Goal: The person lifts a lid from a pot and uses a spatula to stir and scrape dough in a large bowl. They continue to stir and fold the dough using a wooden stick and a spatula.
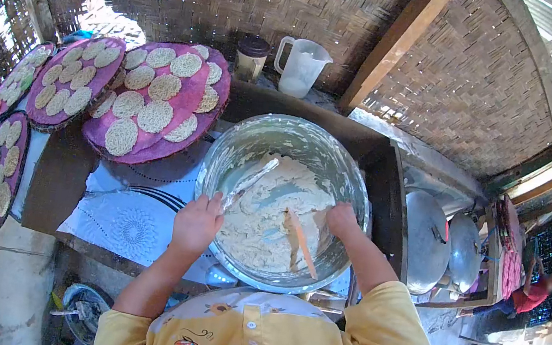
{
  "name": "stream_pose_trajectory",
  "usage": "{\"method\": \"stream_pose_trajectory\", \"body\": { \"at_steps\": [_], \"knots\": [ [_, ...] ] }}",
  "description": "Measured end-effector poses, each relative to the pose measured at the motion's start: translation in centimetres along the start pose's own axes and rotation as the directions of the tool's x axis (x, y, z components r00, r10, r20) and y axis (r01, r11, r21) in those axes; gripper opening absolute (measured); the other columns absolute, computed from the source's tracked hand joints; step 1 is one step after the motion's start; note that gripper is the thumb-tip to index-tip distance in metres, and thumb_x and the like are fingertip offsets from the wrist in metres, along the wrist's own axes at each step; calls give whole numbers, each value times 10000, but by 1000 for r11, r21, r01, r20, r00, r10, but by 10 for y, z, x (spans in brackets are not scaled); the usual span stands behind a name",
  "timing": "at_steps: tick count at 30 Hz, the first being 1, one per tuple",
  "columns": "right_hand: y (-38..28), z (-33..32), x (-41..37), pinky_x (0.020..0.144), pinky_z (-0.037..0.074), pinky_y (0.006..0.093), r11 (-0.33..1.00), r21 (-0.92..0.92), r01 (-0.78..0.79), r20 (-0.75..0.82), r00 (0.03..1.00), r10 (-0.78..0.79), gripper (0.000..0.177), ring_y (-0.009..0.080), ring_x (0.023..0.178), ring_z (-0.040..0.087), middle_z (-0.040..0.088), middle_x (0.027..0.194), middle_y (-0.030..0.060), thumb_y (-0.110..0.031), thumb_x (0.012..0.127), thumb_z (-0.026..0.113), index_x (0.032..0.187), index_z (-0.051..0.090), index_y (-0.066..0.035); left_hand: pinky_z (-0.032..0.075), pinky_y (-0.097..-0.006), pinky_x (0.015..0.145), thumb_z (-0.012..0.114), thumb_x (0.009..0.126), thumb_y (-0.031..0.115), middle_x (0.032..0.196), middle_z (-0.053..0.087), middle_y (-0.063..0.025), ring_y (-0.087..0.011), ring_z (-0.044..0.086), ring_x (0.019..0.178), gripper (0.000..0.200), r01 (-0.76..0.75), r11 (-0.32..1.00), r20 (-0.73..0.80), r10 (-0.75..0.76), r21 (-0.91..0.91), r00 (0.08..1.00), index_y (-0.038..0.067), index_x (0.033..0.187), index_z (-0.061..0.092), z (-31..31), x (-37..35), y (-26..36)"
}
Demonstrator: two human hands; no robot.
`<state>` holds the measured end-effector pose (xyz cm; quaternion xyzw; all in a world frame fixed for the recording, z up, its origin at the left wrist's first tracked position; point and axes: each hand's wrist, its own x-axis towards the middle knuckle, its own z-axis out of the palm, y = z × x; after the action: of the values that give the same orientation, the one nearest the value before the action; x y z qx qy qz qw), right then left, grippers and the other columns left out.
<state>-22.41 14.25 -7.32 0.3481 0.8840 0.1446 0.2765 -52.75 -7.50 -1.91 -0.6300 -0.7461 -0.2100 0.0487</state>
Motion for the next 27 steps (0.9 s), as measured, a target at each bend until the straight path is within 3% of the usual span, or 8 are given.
{"method": "stream_pose_trajectory", "body": {
  "at_steps": [12, 15, 17, 19, 21, 22, 26, 27],
  "knots": [
    [-3, -1, -3, 711, 457, 371, 998, 30, -46, 54, 998, 44, 178, 229, 841, 599, 659, 844, 71, -183, 754, 530, 808, 682, -108, 488, -360, 568, 633, 702, 210, 782, 532, -90, -258, 575, 629, 417, -6, 999, -27, 5, -40, 1000, 77, 1088, 547, 0, 0, 0],
    [18, -61, -9, 677, 482, 357, 988, 11, -156, 151, 977, 152, 183, 222, 842, 598, 651, 876, 78, -192, 756, 538, 834, 677, -102, 487, -359, 567, 635, 702, 216, 777, 530, -88, -256, 574, 630, 418, -9, 999, -36, 8, -46, 999, 78, 1087, 547, -2, 0, 0],
    [48, -85, -12, 694, 497, 337, 935, -17, -355, -126, 928, 350, 199, 218, 847, 609, 636, 884, 63, -187, 786, 507, 840, 671, -89, 488, -383, 581, 641, 710, 215, 793, 535, -101, -279, 575, 669, 434, 22, 998, 8, -22, -63, 1000, 81, 1109, 539, -2, 0, 1],
    [81, -96, -12, 696, 499, 349, 838, 155, -523, -258, 797, 545, 196, 217, 867, 594, 621, 904, 70, -181, 789, 510, 873, 662, -89, 488, -395, 588, 643, 714, 214, 802, 536, -108, -291, 575, 688, 441, 36, 997, 36, -33, -71, 999, 82, 1121, 534, -2, 0, 1],
    [108, -86, -16, 732, 491, 371, 827, 199, -527, -296, 772, 563, 194, 229, 941, 562, 614, 945, 66, -183, 791, 513, 873, 663, -89, 487, -395, 587, 642, 715, 213, 805, 535, -109, -291, 575, 689, 441, 37, 997, 43, -34, -72, 999, 82, 1121, 533, -2, 0, 1],
    [115, -79, -17, 775, 477, 413, 810, 122, -573, -271, 766, 583, 249, 289, 962, 544, 593, 959, 87, -259, 732, 610, 862, 650, -50, 486, -383, 583, 647, 708, 215, 799, 533, -102, -279, 573, 675, 450, 23, 998, 29, -21, -61, 999, 78, 1120, 531, -2, 0, 1],
    [105, -74, -19, 875, 395, 508, 850, 369, -377, -285, 824, 489, 430, 312, 1151, 413, 464, 1231, 96, -385, 775, 585, 1143, 575, -164, 482, -359, 576, 659, 698, 229, 794, 528, -92, -260, 570, 655, 478, -1, 999, -4, 1, -39, 1000, 64, 1125, 524, -3, 0, 0],
    [91, -86, -22, 942, 318, 527, 934, 249, -256, -301, 896, 326, 470, 320, 1216, 342, 430, 1285, 87, -429, 780, 569, 1189, 547, -199, 481, -359, 577, 660, 700, 233, 796, 528, -94, -262, 570, 659, 482, 1, 999, -2, -1, -43, 1000, 62, 1129, 521, -3, -2, 0]
  ]
}}
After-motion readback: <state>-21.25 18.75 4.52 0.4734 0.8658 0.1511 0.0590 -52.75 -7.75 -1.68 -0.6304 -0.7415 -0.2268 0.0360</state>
